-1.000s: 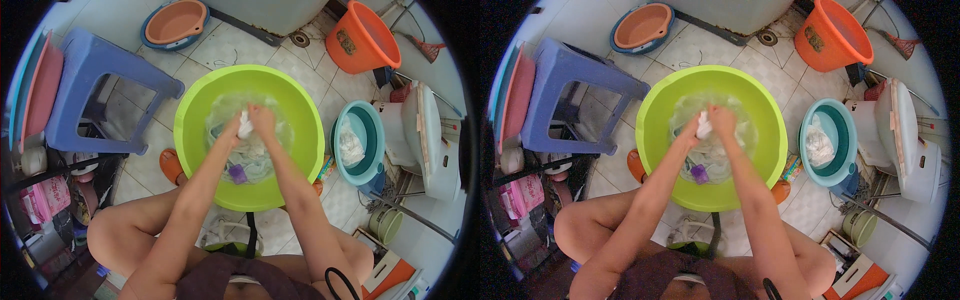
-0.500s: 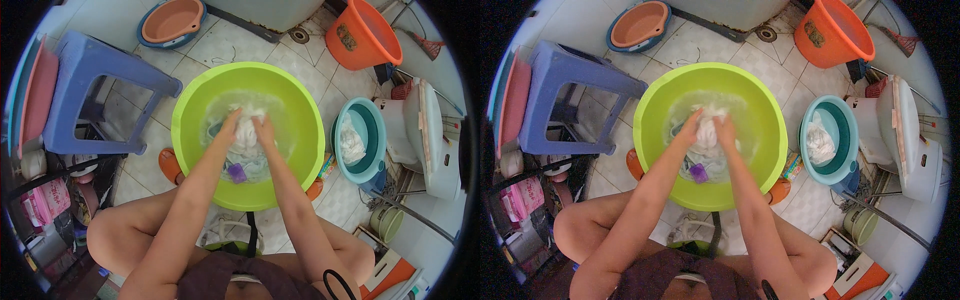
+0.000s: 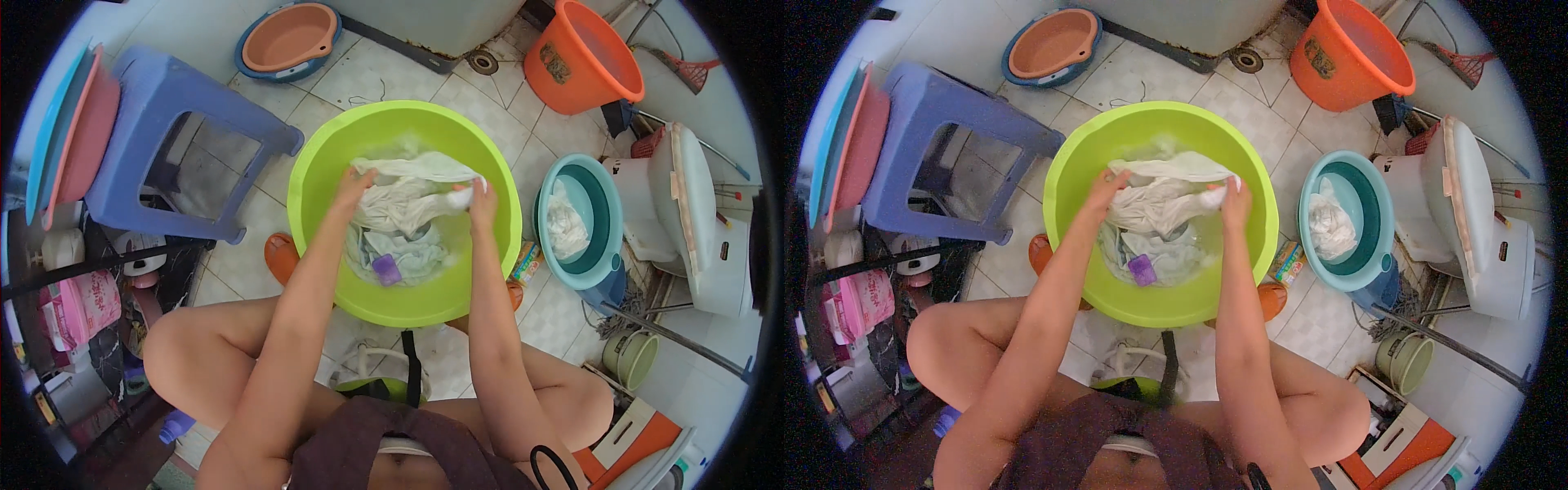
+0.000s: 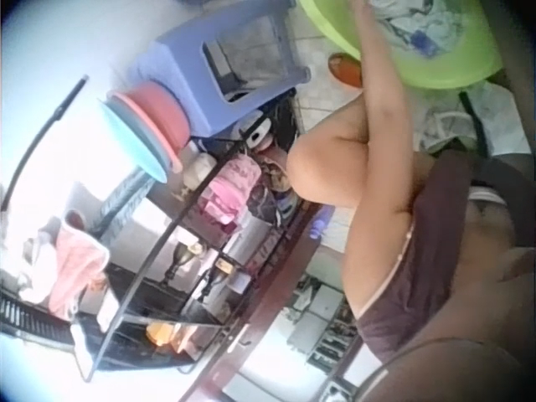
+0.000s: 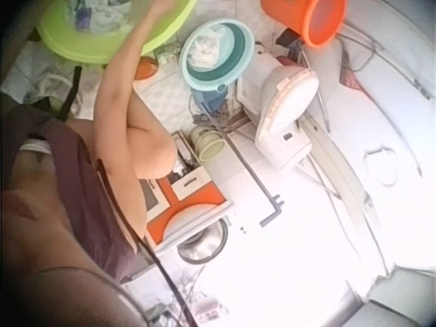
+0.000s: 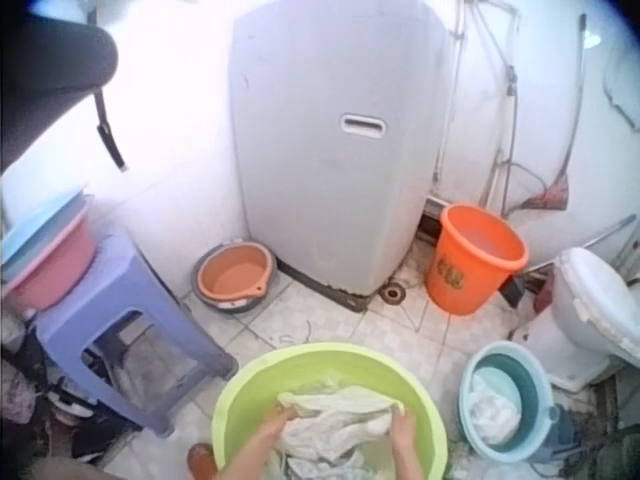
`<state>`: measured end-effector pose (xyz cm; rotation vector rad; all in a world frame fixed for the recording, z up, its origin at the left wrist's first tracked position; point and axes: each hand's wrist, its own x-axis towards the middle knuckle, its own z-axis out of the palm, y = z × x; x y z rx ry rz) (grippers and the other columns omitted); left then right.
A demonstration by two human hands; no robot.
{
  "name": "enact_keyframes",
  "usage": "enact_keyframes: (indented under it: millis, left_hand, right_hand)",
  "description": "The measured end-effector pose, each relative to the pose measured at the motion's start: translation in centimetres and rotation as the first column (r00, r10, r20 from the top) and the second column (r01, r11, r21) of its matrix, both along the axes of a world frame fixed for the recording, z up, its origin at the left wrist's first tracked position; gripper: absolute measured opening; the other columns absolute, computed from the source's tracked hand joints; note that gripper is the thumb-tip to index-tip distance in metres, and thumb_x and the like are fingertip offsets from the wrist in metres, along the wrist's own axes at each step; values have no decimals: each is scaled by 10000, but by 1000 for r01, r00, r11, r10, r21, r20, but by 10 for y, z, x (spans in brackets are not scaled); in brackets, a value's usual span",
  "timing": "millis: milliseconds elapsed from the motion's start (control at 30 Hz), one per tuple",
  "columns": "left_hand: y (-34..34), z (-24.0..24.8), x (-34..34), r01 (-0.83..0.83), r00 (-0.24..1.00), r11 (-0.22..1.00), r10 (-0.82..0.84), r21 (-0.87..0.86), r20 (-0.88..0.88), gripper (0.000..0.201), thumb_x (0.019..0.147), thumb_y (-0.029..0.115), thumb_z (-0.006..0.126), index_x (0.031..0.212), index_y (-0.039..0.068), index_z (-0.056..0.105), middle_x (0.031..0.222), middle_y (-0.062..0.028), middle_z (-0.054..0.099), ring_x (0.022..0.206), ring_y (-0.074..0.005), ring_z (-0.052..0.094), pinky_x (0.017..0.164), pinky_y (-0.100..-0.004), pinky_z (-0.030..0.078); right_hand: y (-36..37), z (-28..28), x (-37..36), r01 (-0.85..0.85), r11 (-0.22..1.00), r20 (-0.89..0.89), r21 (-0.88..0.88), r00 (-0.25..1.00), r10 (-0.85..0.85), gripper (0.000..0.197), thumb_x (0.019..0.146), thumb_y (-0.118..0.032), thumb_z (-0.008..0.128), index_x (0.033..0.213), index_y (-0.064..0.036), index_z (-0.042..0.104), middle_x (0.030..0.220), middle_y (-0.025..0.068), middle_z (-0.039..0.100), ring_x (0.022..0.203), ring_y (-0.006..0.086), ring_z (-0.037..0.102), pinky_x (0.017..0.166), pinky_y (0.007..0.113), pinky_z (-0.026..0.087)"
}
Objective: The person washes white clothing items by hand in a green basin filled with soapy water, rubbing the fabric together and dipping it back into the water.
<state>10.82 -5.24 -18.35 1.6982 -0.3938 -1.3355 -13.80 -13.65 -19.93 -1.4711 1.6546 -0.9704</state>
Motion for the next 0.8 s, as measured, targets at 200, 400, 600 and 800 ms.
enact_keyframes:
  millis: [200, 400, 600, 800]
  left_hand:
    - [32, 5, -51, 552, 89, 760, -463, 343, 882, 805, 556, 321, 742, 1252, 157, 374, 1175, -177, 438, 939, -313, 524, 890, -400, 352]
    - [41, -15, -48, 710, 335, 688, -516, 149, 789, 503, 624, 230, 686, 1096, 155, 531, 903, -131, 594, 910, -225, 548, 854, -427, 370]
    - [26, 48, -15, 484, 867, 817, -397, -314, 302, 331, 757, 114, 501, 1085, 84, 530, 866, -20, 586, 776, -95, 540, 669, -232, 431]
    - [25, 106, 21, 362, 930, 897, -328, -254, 166, 521, 819, 427, 368, 1049, -11, 531, 946, -62, 575, 854, -155, 536, 740, -276, 420]
  right_hand:
    - [15, 86, -1, -270, 839, 713, 471, 676, -183, 277, 855, -227, 455, 1025, -10, 425, 912, 198, 599, 456, 121, 478, 406, 221, 425]
    - [25, 170, 18, -630, 747, 977, 212, 129, -169, 305, 840, -174, 497, 1052, 22, 399, 1072, 238, 516, 500, 144, 523, 435, 227, 471]
    - [11, 141, -17, -436, 836, 939, 333, 69, -338, 458, 833, -115, 503, 1188, 86, 294, 1115, 223, 477, 917, 286, 541, 812, 353, 469]
    - [28, 93, -26, -293, 773, 805, 563, -19, -593, 363, 793, -56, 553, 1099, 57, 395, 1115, 194, 451, 1037, 309, 461, 935, 430, 385]
